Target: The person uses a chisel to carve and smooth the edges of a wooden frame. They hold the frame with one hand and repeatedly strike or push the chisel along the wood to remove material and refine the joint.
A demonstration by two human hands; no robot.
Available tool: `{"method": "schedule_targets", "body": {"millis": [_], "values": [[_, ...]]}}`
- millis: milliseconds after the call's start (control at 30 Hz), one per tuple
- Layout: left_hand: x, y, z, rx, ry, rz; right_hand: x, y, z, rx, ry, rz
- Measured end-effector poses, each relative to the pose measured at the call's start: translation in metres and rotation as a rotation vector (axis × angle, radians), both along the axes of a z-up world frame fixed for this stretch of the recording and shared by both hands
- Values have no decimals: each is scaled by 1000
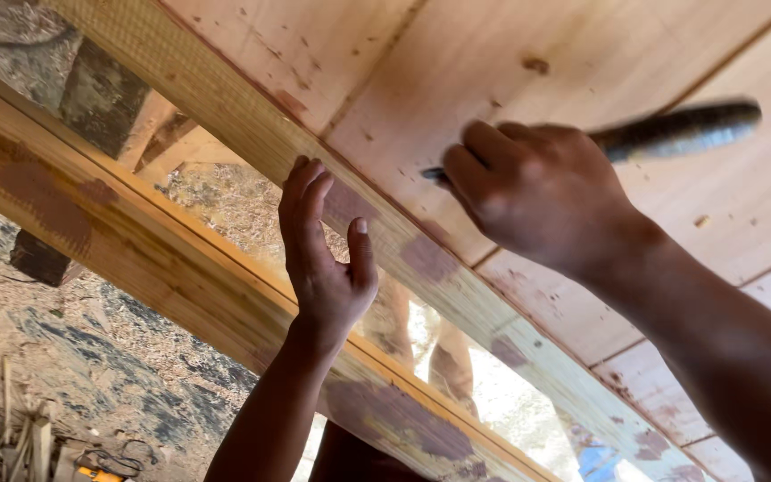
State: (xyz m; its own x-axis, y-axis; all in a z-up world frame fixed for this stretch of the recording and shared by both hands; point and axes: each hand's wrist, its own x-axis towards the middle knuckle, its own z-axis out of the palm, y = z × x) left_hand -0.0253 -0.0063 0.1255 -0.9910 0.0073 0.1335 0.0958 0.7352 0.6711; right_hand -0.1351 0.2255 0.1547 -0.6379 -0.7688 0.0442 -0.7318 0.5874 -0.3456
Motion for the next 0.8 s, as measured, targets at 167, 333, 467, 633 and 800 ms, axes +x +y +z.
{"method": "schedule_targets", "body": {"millis": [167,333,467,633,800], "values": [[-20,-12,-10,-32,-3,17,-58,-65,-20,59,246,164],[-17,-21,-2,-26,-56,55,-69,-96,-20,64,242,235],[-18,-22,-1,-8,-50,73,-69,-98,-18,2,215,262],[-18,-21,-2,7,-49,94,-66,-90,-27,-39,200,249],[-18,-23,-4,13,-42,91,-60,-77,-35,185,46,371]]}}
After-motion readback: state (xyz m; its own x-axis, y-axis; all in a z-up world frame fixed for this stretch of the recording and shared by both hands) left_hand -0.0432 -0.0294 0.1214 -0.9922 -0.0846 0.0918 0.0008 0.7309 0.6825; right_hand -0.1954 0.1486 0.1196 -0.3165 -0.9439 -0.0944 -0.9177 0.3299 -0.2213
